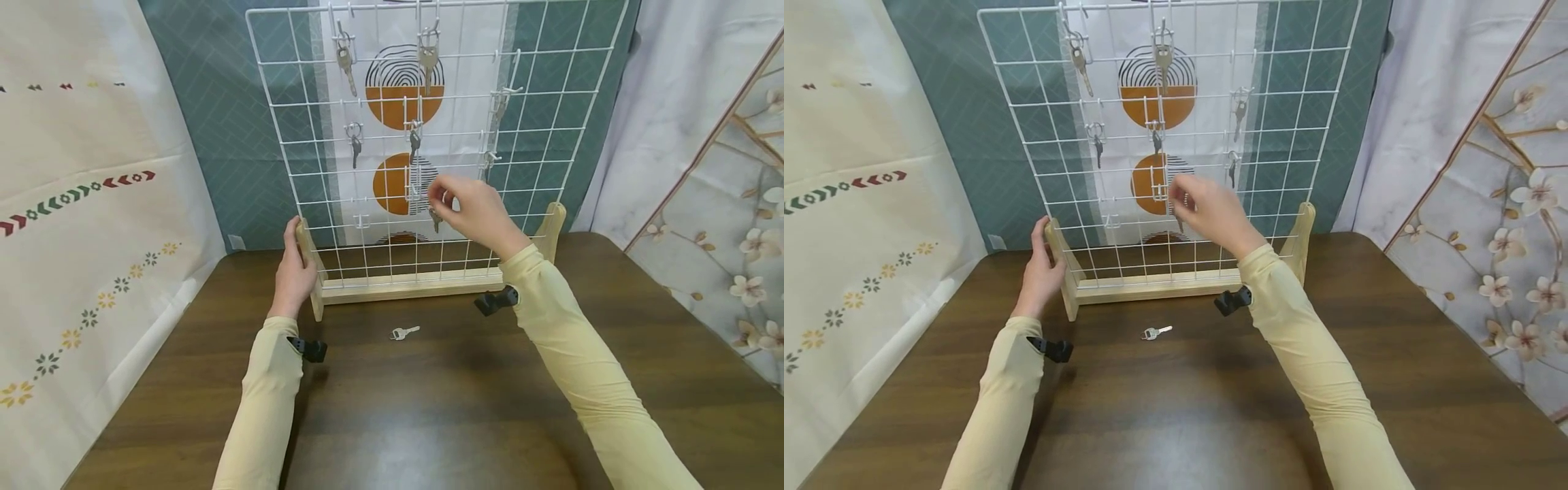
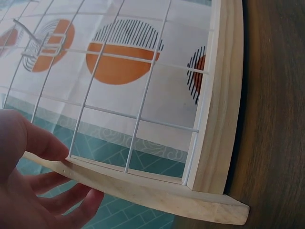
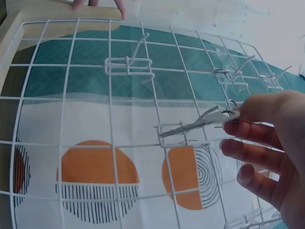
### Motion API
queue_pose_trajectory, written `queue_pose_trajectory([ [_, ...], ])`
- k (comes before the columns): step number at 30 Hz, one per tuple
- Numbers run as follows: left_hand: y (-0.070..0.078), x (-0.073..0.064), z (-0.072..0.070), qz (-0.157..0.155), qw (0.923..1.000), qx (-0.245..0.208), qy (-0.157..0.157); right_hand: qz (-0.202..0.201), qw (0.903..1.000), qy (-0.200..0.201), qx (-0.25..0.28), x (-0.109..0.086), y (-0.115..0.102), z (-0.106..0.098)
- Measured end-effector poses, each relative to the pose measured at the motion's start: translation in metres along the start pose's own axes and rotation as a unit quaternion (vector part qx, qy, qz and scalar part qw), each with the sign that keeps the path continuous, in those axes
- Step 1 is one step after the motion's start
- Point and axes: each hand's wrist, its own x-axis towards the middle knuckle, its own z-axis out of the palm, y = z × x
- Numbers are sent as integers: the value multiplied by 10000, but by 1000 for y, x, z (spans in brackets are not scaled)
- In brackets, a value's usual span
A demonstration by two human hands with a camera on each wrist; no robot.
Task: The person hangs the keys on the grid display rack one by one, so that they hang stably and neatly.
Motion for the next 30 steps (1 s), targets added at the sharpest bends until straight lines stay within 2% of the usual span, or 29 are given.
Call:
queue_pose_trajectory([
  [4, -1, 1, 0, -57, 9999, -70, -50, -54, 10000, 26, -10, 12, 0, 1],
  [11, -1, 2, 0, -121, 9998, -167, -79, 101, 9999, -72, 64, 24, 0, 9],
  [23, -2, 4, 1, -71, 9999, -155, -2, 50, 9997, 170, 183, 24, 7, 16],
  [30, -1, 3, 1, -51, 9999, -153, -1, 233, 9994, 246, 105, 20, 5, 20],
])
